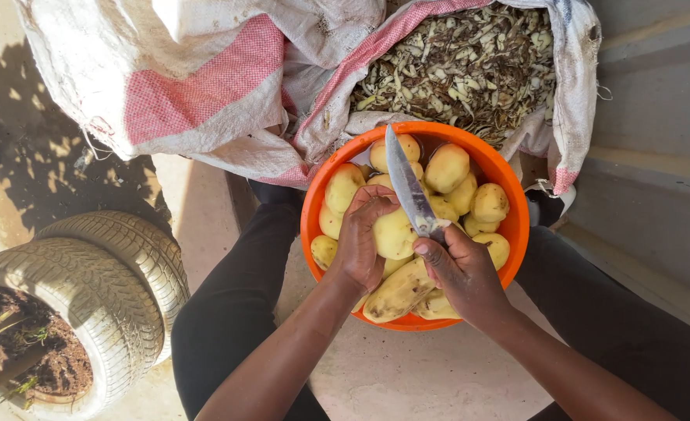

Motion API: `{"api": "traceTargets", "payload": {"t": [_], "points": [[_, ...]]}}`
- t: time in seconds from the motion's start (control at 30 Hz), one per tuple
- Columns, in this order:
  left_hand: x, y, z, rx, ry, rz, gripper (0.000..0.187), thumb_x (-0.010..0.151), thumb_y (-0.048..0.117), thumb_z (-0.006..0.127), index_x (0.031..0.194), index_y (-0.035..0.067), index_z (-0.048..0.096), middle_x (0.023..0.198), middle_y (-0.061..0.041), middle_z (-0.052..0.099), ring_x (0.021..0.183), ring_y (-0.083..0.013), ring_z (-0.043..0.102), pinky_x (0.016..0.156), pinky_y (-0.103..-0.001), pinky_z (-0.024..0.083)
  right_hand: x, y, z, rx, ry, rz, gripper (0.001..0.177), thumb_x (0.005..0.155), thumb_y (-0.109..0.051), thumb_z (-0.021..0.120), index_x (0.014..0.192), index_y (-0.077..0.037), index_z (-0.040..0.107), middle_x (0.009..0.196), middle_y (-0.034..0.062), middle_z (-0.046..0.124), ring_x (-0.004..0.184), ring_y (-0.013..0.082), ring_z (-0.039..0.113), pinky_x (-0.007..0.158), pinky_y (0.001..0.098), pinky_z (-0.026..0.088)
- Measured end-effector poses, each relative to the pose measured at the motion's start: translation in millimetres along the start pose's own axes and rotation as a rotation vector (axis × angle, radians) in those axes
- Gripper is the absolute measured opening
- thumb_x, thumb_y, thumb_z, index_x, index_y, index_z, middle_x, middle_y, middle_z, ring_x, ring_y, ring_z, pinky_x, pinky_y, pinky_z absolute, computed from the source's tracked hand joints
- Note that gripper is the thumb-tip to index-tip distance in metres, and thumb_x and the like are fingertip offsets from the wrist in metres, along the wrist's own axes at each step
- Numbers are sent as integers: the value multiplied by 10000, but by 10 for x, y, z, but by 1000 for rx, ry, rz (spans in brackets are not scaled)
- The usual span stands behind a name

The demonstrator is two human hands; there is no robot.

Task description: The person peels potatoes one at a time using a knife, removing the skin and placing the peeled potatoes into a metal bowl. The peels fall into a sack on the ground.

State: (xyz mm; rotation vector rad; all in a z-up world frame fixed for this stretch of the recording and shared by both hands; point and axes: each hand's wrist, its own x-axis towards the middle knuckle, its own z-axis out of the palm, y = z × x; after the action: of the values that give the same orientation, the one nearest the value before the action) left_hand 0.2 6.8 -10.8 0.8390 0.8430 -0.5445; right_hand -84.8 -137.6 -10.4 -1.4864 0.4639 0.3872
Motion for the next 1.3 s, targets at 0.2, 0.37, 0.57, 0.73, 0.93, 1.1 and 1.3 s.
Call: {"api": "traceTargets", "payload": {"t": [0.2, 0.37, 0.57, 0.73, 0.93, 1.1, 1.3], "points": [[69, -94, -111, 84, -42, 70, 313, 729, 93, 683, 1030, 49, 610, 706, -157, 648, 589, -256, 644, 535, -379, 561, -4, -143, 13, 0, -11, -45, 264, 1009, -192, 664, 815, -13, 659, 506, 96, 591, 418, 139, 569, 433, 261, 514], [57, -128, -90, 48, -54, 101, 332, 728, 89, 688, 1046, 46, 602, 680, -196, 630, 531, -287, 612, 481, -383, 519, -70, -42, 30, -8, 18, -67, 261, 1019, -188, 646, 831, -9, 671, 504, 91, 594, 418, 130, 563, 429, 258, 505], [-191, -35, 148, 79, 8, 67, 370, 682, 94, 662, 1046, 51, 608, 695, -160, 654, 589, -231, 641, 516, -339, 534, -131, 217, 61, -18, 3, -56, 377, 1032, -233, 630, 724, -18, 655, 444, 97, 570, 395, 126, 521, 420, 264, 472], [-193, -43, 139, 38, -23, 101, 363, 697, 122, 672, 1051, 65, 619, 717, -163, 688, 618, -234, 677, 550, -344, 566, -127, -42, 74, 95, -16, -48, 487, 1054, -266, 596, 623, -41, 604, 392, 74, 530, 353, 118, 491, 401, 229, 451], [5, -124, -80, -12, 18, 109, 325, 729, 145, 675, 1037, 61, 615, 751, -174, 698, 649, -244, 686, 582, -351, 575, -27, 2, -62, -72, 39, -208, 438, 1003, -207, 661, 597, -51, 609, 399, 74, 555, 347, 138, 522, 406, 241, 448], [122, -180, -155, -93, -64, 149, 331, 754, 83, 670, 1056, 27, 548, 746, -236, 627, 539, -312, 573, 374, -386, 455, -8, -73, -42, -175, 31, -159, 367, 991, -218, 692, 688, -22, 627, 449, 88, 583, 382, 137, 545, 439, 266, 484], [-1, -132, -71, -78, -66, 175, 328, 766, 57, 671, 1057, 16, 526, 718, -229, 544, 523, -302, 526, 347, -377, 431, -76, -251, 38, -175, 76, -104, 327, 999, -233, 686, 752, -21, 651, 479, 85, 591, 401, 130, 551, 443, 276, 498]]}}
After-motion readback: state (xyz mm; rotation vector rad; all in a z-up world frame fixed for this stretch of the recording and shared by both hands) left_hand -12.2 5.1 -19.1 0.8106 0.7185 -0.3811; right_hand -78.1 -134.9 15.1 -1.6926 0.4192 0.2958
